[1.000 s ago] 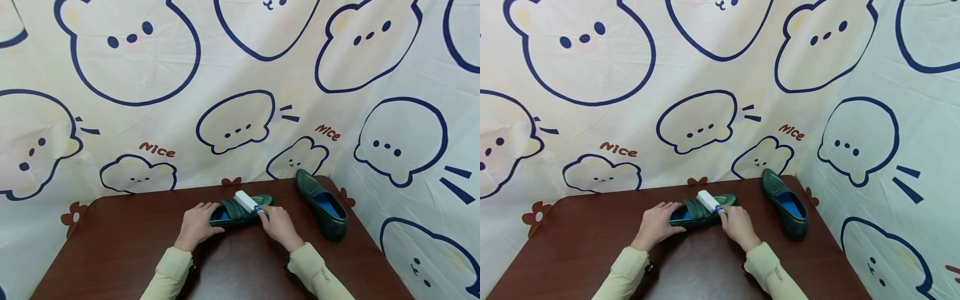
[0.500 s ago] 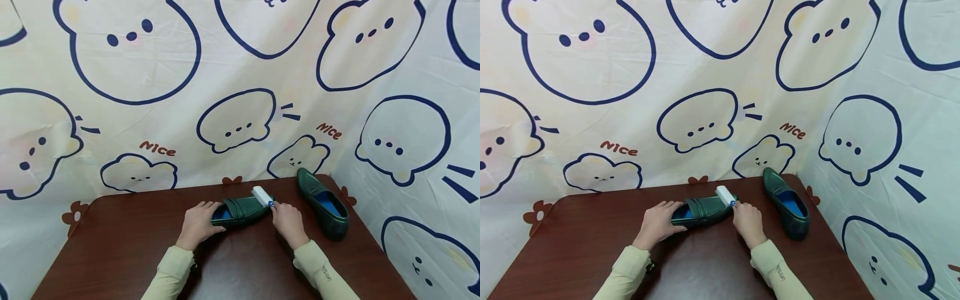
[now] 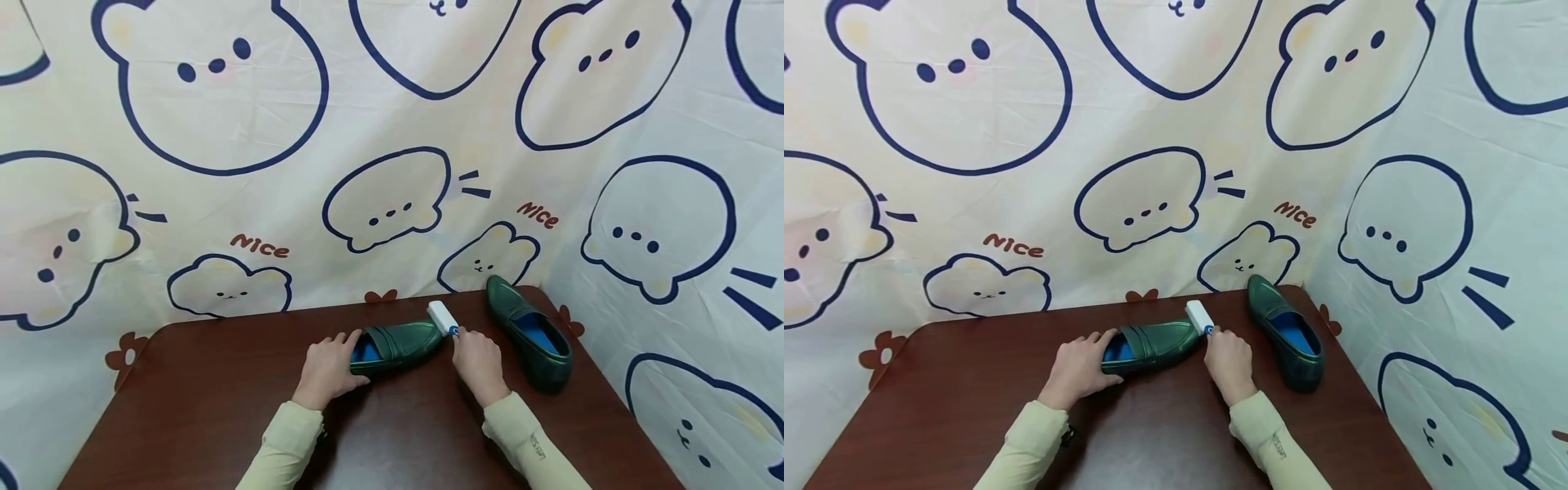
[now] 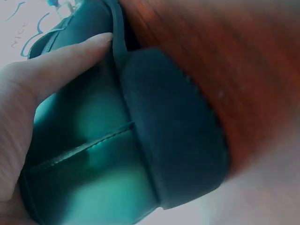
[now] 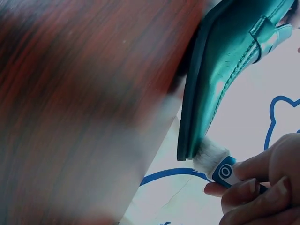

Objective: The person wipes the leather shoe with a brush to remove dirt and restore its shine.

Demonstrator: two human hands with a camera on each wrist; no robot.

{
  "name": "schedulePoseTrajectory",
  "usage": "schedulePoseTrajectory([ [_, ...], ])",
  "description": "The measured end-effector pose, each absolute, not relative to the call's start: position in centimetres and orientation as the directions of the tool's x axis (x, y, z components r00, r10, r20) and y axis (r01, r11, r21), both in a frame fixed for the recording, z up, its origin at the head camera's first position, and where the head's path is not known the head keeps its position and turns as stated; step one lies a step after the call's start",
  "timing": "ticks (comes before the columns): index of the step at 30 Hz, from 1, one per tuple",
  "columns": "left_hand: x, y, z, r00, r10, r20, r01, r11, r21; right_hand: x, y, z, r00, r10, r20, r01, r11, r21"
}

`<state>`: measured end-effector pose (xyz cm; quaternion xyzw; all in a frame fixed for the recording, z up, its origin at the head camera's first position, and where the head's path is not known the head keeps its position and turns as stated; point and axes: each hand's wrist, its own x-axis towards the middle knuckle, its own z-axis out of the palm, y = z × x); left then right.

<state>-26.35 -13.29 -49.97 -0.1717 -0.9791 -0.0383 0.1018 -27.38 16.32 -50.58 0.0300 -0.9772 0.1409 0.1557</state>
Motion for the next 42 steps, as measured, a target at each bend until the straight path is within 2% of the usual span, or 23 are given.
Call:
schedulePoseTrajectory([
  [3,-26.4,-13.1,-49.9,-0.923,0.324,0.207,0.331,0.944,0.001,-27.3,16.2,-50.4,-0.950,-0.019,0.313,-0.116,0.948,-0.295],
  [8,-26.3,-12.9,-50.0,-0.914,0.329,0.238,0.324,0.944,-0.059,-27.4,15.3,-50.1,-0.954,-0.060,0.292,-0.181,0.895,-0.408],
  [12,-26.1,-12.6,-50.2,-0.870,0.387,0.304,0.362,0.922,-0.140,-27.7,14.0,-49.3,-0.957,-0.099,0.271,-0.227,0.839,-0.494],
  [15,-26.1,-12.5,-50.5,-0.816,0.439,0.376,0.388,0.898,-0.206,-27.8,13.0,-48.7,-0.952,-0.123,0.281,-0.256,0.822,-0.509],
  [19,-26.2,-12.7,-51.4,-0.751,0.470,0.463,0.381,0.882,-0.276,-27.9,11.7,-48.6,-0.945,-0.144,0.294,-0.279,0.823,-0.495],
  [25,-26.0,-13.0,-52.4,-0.716,0.482,0.505,0.394,0.876,-0.278,-27.5,10.5,-49.0,-0.930,-0.187,0.317,-0.325,0.823,-0.466],
  [29,-25.8,-12.7,-52.5,-0.700,0.480,0.528,0.390,0.877,-0.280,-27.3,10.3,-49.0,-0.907,-0.195,0.373,-0.346,0.851,-0.395],
  [32,-25.7,-12.7,-52.5,-0.709,0.471,0.526,0.375,0.882,-0.284,-27.3,10.9,-49.3,-0.911,-0.160,0.381,-0.294,0.899,-0.325],
  [38,-25.9,-12.6,-52.6,-0.717,0.473,0.512,0.377,0.881,-0.285,-27.2,13.8,-49.8,-0.928,-0.021,0.371,-0.112,0.968,-0.224],
  [42,-26.1,-12.5,-52.5,-0.714,0.470,0.519,0.374,0.883,-0.285,-27.5,15.2,-49.7,-0.910,0.011,0.414,-0.069,0.982,-0.177],
])
